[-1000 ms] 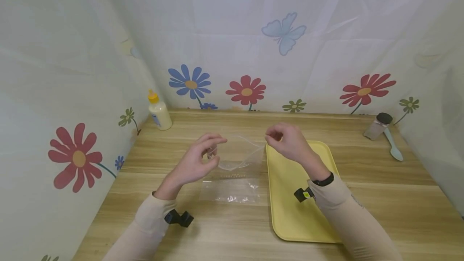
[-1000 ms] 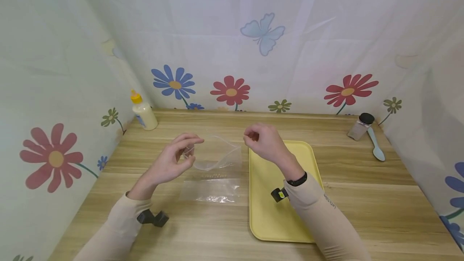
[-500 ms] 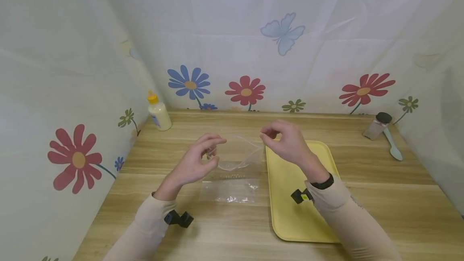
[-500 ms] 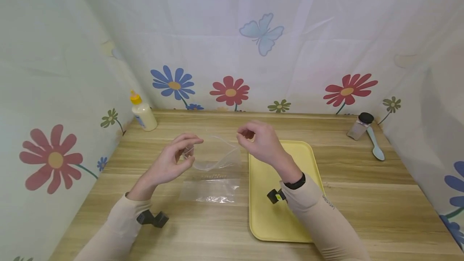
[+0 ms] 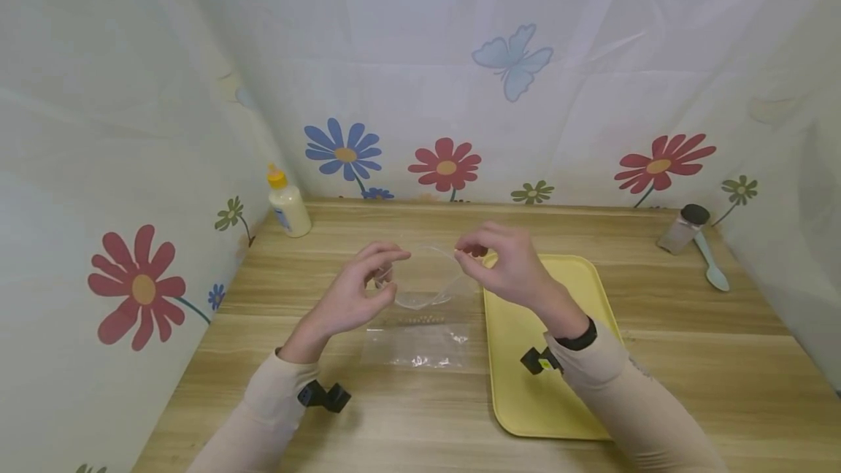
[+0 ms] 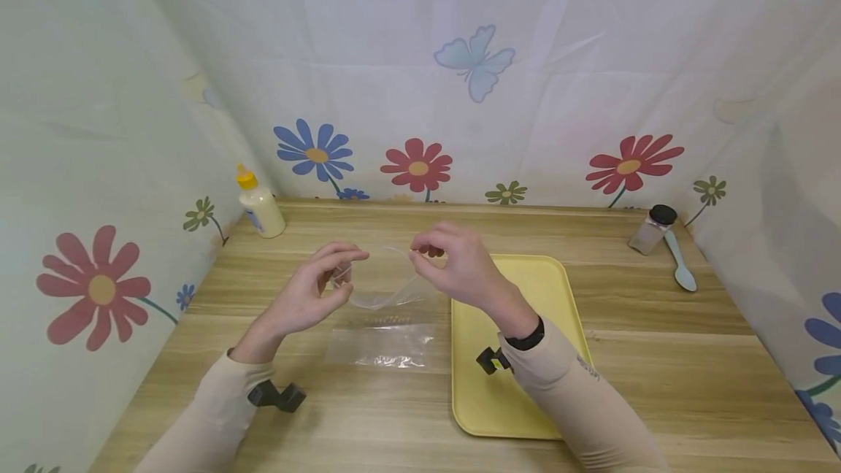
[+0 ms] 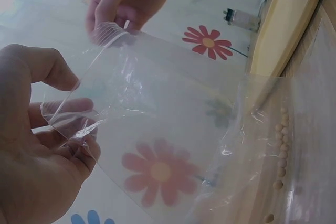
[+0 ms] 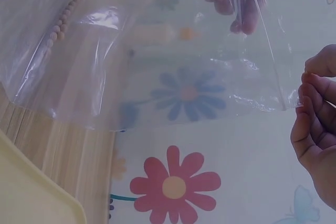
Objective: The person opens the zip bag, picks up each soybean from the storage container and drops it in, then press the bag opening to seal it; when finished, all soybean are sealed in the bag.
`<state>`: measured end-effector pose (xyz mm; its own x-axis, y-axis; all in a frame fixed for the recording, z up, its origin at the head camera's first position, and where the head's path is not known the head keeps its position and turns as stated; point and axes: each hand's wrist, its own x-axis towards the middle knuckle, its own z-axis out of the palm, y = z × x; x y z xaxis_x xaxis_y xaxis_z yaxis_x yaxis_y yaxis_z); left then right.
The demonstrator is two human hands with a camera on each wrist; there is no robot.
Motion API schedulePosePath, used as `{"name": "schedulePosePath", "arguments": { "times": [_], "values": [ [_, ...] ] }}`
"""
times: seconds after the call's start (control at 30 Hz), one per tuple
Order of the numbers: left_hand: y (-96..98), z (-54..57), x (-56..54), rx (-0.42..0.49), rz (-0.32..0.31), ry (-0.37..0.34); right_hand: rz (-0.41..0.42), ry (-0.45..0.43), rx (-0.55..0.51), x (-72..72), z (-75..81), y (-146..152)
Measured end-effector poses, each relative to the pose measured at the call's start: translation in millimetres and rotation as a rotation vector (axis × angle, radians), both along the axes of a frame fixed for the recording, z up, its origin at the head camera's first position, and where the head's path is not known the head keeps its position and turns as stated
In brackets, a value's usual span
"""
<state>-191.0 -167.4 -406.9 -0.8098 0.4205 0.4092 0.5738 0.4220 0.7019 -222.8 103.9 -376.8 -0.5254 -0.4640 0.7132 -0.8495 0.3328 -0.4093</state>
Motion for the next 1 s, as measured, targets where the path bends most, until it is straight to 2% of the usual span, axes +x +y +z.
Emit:
{"name": "schedulePosePath", "arguments": {
  "times": [0.13, 0.43, 1.0],
  "values": [
    [0.3, 0.4, -0.4, -0.002, -0.002, 0.004, 0.016, 0.016, 0.015, 0.6, -0.2, -3],
    [0.5, 0.5, -1.9, -0.004, -0.009, 0.014, -0.006, 0.004, 0.049, 1.6, 1.7, -3],
    [-0.1, 1.5, 0.7, 0.011, -0.008, 0.010, -0.023, -0.097, 0.037, -3.9, -5.0, 9]
  ]
}}
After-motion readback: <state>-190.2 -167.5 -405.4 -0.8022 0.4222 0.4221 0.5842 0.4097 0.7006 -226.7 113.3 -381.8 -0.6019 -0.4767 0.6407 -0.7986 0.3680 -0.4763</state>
